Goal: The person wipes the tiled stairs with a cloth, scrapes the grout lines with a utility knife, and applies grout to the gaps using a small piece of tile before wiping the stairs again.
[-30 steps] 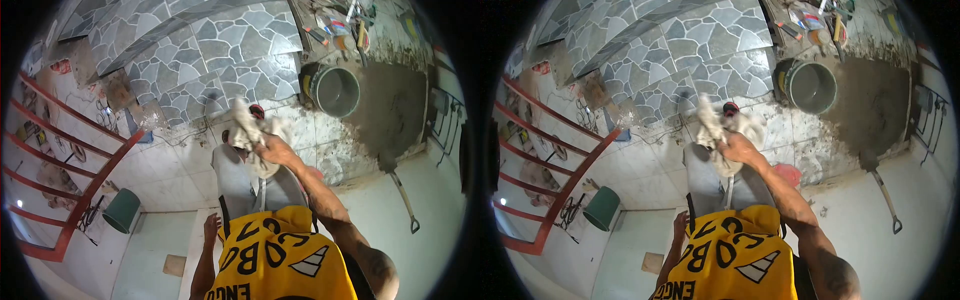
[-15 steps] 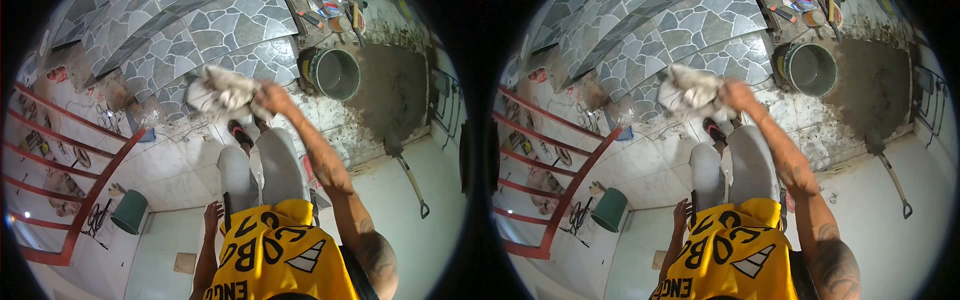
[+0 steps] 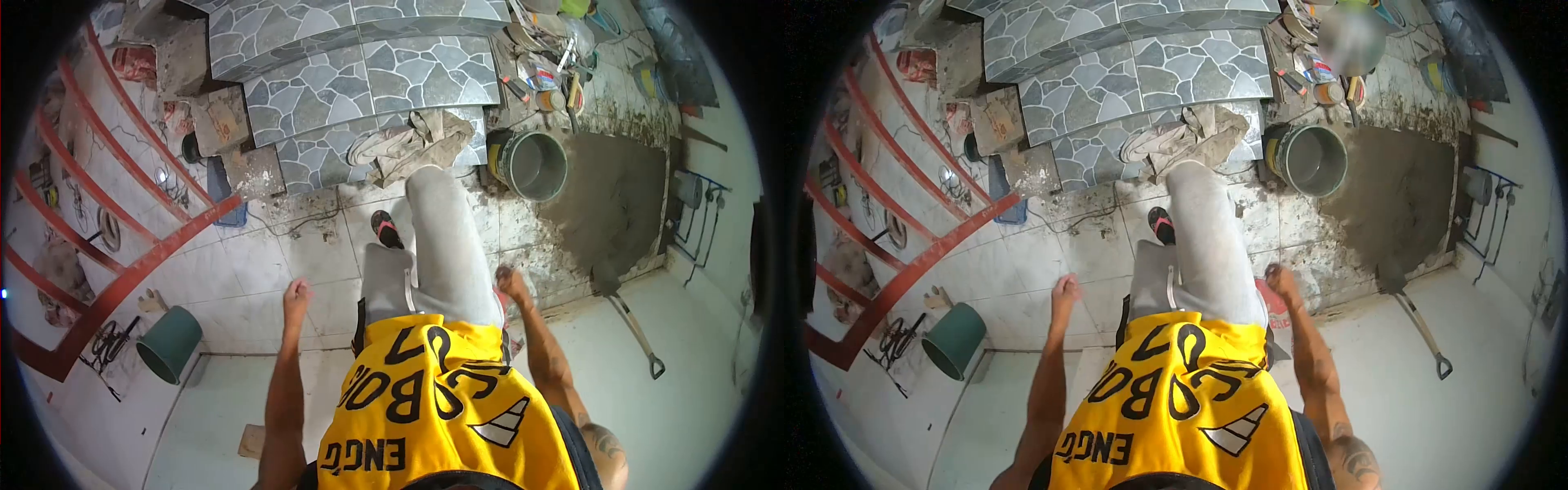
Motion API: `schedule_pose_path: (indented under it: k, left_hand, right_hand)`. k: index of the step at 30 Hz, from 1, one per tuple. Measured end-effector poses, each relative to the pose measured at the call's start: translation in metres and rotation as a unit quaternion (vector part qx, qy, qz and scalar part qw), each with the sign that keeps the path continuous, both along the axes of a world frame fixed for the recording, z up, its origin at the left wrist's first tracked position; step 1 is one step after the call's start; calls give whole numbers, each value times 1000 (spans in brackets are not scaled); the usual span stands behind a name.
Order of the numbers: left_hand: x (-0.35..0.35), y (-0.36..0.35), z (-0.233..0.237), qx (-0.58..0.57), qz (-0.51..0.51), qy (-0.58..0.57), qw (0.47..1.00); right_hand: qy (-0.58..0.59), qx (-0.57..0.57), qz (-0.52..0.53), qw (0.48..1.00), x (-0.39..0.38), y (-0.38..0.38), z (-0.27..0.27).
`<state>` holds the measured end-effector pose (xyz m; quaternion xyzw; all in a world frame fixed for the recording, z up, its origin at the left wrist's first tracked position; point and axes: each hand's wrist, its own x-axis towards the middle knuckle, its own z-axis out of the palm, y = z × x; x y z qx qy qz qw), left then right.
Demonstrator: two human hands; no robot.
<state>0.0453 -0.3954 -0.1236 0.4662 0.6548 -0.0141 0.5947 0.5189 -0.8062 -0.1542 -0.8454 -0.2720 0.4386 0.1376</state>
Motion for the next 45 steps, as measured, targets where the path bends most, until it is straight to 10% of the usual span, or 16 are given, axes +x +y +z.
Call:
schedule_pose_path:
  k: [5, 9, 12, 20, 28, 31, 34, 45]
  left_hand:
    - [76, 88, -31, 45, -158, 60, 985]
    - [144, 115, -21, 53, -70, 7, 996]
    - [151, 82, 30, 29, -45, -13, 998]
    - [183, -39, 170, -212, 142, 19, 967]
    - [182, -94, 222, -55, -83, 41, 994]
    - [213, -56, 252, -175, 58, 67, 981]
    - [219, -30, 271, -227, 164, 18, 960]
    - [232, -46, 292, -188, 197, 64, 960]
  right_hand:
    - [193, 50, -212, 957, -30, 11, 41]
    - [237, 57, -150, 958, 38, 66, 37]
    - [182, 134, 9, 974, 103, 111, 61]
    - [186, 7, -78, 979, 226, 271, 141]
    - [257, -81, -71, 960, 186, 306, 189]
    - [157, -6, 107, 982, 182, 296, 169]
    - [248, -119, -103, 956, 193, 334, 205]
    - [204, -65, -106, 971, 243, 366, 202]
